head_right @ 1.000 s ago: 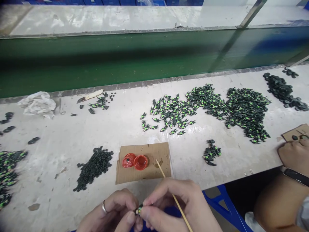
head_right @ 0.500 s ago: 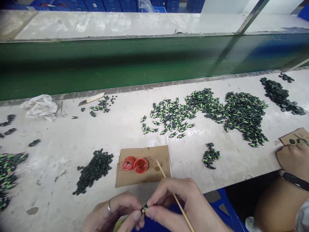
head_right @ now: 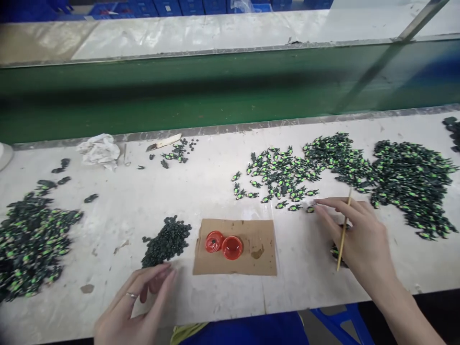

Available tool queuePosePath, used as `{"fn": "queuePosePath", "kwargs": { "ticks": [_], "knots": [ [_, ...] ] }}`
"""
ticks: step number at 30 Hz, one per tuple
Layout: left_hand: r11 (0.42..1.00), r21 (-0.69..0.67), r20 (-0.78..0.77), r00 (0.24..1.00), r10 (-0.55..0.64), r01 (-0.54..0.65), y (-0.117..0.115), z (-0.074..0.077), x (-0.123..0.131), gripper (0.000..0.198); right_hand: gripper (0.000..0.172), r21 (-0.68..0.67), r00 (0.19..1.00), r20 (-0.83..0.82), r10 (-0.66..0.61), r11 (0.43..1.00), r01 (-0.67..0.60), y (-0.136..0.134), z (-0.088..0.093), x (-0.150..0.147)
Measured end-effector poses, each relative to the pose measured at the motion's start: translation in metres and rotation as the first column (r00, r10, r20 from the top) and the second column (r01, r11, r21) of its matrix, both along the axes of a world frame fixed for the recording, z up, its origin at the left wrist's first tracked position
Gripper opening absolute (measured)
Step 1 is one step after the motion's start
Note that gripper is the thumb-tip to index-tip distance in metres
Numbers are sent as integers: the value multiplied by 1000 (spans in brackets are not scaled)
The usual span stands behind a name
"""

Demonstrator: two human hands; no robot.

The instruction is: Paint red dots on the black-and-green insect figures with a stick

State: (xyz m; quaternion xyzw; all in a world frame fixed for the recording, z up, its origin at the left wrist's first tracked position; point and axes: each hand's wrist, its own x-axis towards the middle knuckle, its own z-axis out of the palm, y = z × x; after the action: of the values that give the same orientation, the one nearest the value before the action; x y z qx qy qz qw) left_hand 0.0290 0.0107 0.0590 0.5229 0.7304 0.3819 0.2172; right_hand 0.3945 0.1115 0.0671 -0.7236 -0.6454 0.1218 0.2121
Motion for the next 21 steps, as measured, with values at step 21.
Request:
{"fn": "queuePosePath", "kwargs": {
  "ticks": [21],
  "knots": [
    [954,-31,-436,855,-280,297,-3,-24,-31,14,29,83,999,20,46,995,-48,-23,-1,-25]
  ]
}}
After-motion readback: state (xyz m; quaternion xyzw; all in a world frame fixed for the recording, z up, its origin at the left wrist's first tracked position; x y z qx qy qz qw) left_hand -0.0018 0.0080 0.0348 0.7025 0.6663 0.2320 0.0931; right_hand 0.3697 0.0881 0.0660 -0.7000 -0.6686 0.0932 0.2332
